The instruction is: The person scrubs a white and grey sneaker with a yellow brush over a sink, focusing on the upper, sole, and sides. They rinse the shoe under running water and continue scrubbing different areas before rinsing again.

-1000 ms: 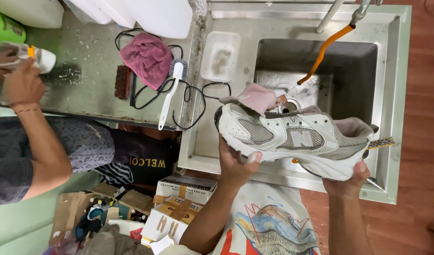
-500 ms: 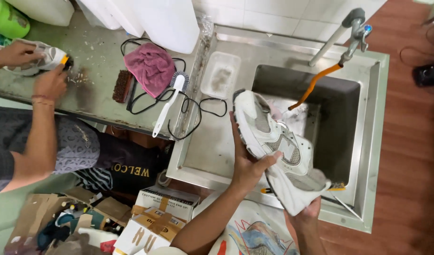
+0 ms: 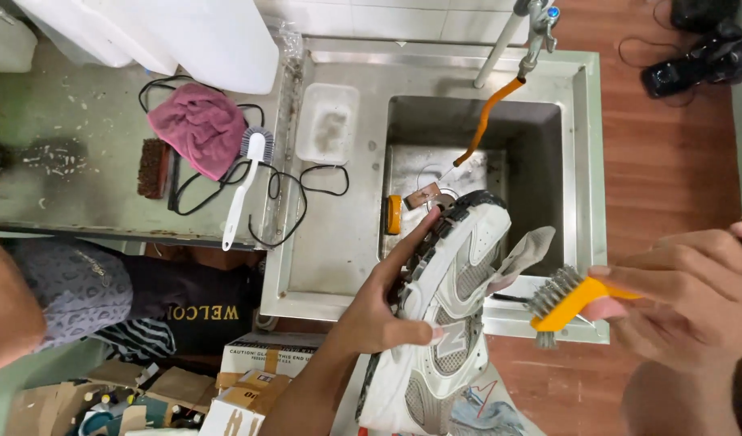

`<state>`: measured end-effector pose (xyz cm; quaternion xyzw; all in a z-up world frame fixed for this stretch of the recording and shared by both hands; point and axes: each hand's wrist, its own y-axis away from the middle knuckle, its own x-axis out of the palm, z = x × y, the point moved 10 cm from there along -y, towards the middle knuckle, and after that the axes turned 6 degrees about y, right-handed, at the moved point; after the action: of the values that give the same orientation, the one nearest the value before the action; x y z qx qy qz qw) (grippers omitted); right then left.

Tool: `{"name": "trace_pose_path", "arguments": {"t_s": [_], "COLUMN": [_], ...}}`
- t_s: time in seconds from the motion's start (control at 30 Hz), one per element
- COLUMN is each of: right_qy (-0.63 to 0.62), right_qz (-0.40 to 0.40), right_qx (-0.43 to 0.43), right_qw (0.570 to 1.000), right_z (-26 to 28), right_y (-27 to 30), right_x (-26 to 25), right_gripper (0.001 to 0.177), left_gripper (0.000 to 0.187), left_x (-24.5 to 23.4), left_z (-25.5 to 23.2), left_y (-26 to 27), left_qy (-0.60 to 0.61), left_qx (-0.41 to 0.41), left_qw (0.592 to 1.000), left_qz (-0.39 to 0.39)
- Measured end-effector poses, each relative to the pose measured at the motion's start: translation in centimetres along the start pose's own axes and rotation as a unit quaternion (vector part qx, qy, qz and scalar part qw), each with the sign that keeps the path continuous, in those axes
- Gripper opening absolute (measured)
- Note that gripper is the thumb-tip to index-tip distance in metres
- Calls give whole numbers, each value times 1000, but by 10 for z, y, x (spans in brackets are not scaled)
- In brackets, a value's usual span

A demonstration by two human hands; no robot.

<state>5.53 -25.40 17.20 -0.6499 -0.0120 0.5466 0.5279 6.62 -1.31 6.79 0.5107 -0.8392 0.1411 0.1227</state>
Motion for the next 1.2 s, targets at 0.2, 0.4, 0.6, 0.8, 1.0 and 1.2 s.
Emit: {"name": "trace_pose_path", "arguments": {"t_s": [0.2,0.4,0.6,0.8,1.0,1.2], "right_qy": [39,101,39,12,-10,-33], "right_qz": [39,53,85,118,144,173], "right_qx": [-69,-72,-84,-42,34,54], "right_qw": [996,991,992,992,989,983], "right_z": [36,52,32,36,-5,-20], "right_y": [-55,-72,-59,-66,-63,-45], "right_x": [12,32,53,64,74,94], "right_gripper": [25,27,24,21,22,20], "left_gripper": [113,113,114,113,113,114], "left_x": [4,6,2,-6,-9,-10], "left_z": [1,8,19,25,26,35], "left_y": [8,9,11,6,1,7], "left_qy": [-89,-101,-95,-125,-131,-148], "left_qx": [-19,-15,-23,-15,-6,-35], "left_qw": [996,994,995,992,991,988], "left_qz": [14,26,24,-1,-1,-27]}}
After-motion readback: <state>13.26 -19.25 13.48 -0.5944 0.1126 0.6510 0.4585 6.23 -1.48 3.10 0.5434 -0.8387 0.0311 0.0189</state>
